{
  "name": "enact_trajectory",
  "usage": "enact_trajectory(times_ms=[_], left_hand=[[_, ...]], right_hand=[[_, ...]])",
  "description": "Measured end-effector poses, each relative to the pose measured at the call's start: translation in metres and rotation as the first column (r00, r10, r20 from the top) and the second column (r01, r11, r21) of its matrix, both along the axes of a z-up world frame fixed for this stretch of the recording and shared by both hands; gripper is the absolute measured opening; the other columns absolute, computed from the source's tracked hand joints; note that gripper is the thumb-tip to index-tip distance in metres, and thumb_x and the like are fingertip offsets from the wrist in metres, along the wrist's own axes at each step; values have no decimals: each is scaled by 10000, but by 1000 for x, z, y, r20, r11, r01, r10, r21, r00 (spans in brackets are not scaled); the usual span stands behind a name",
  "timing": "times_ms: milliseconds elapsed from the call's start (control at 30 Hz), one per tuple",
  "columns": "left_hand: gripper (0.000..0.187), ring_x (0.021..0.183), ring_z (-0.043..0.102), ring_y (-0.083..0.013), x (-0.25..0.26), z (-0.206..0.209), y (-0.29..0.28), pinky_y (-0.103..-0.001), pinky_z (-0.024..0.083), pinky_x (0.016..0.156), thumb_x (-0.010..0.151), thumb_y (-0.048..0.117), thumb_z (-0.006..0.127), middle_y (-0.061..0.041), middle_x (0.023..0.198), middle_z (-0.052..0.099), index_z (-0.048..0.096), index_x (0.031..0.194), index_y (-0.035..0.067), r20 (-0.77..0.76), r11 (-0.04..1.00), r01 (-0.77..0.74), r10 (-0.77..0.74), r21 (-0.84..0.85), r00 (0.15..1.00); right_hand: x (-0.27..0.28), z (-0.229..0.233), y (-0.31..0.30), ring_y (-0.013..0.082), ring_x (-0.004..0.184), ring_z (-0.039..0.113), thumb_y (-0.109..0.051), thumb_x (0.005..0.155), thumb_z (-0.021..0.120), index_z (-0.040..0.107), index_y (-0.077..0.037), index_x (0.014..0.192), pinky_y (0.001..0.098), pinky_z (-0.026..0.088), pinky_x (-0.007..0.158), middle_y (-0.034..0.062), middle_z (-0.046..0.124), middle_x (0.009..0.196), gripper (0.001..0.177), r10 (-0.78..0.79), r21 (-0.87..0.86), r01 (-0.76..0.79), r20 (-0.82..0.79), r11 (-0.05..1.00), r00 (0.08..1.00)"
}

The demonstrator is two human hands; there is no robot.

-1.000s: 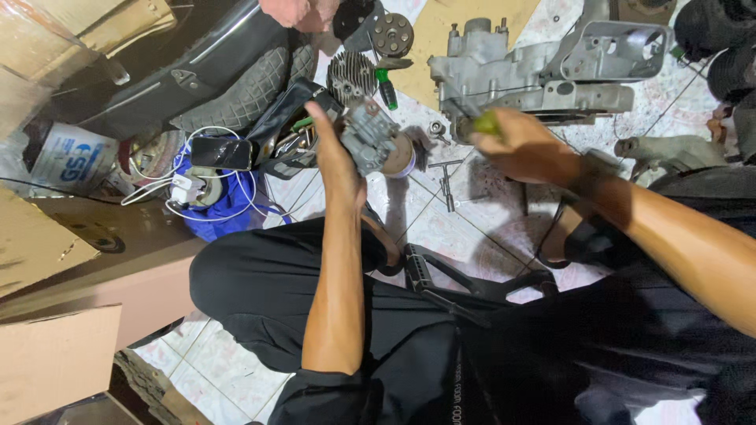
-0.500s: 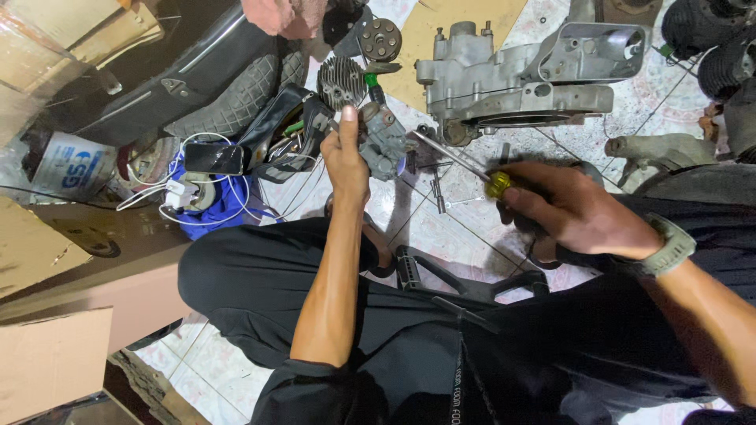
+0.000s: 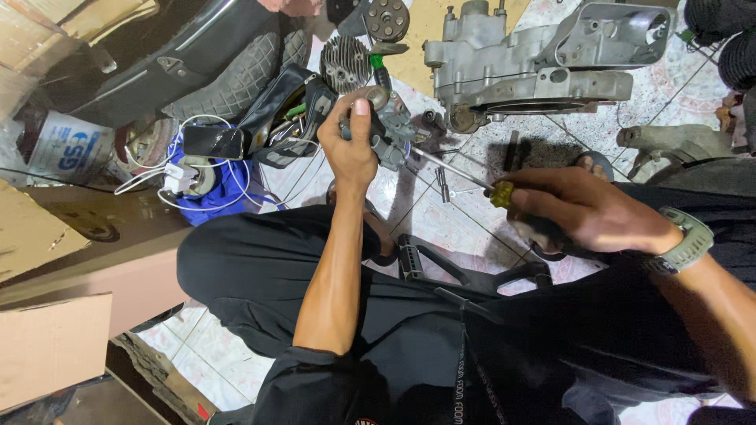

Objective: The person disassembles a small engine component, likely a cylinder head, using a screwdriver and wrench. They remove bolts and separate parts, then use a screwdriver to adjust or clean internal areas of the component.

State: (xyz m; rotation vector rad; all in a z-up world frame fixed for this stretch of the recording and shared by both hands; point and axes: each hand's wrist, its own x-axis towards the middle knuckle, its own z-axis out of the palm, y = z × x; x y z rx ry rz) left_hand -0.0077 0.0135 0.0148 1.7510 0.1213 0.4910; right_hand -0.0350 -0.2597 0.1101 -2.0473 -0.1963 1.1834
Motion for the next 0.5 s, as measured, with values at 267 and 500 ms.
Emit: enact_trajectory(times_ms=[267,500], left_hand=[[334,902,613,-165,-2,2,-1,-294,476,809,899,360,515,-46,925,670,663,966,68,-6,999,16,-15,51,1000],[355,907,613,-167,-2,3,0,-283,474,773,899,379,511,-53,935,675,667,971,69,-7,999,34,-34,40,999]], right_hand=[[0,-27,-17,110,329,529,-269,926,415,618,-79,847,228,430,250,9,577,538,289,-10,301,-48,187,952,982],[8,-11,-7,179,503,556,-229,939,493,668,7,836,290,431,431,74,608,646,311,-190,160,199,-74,967,979]])
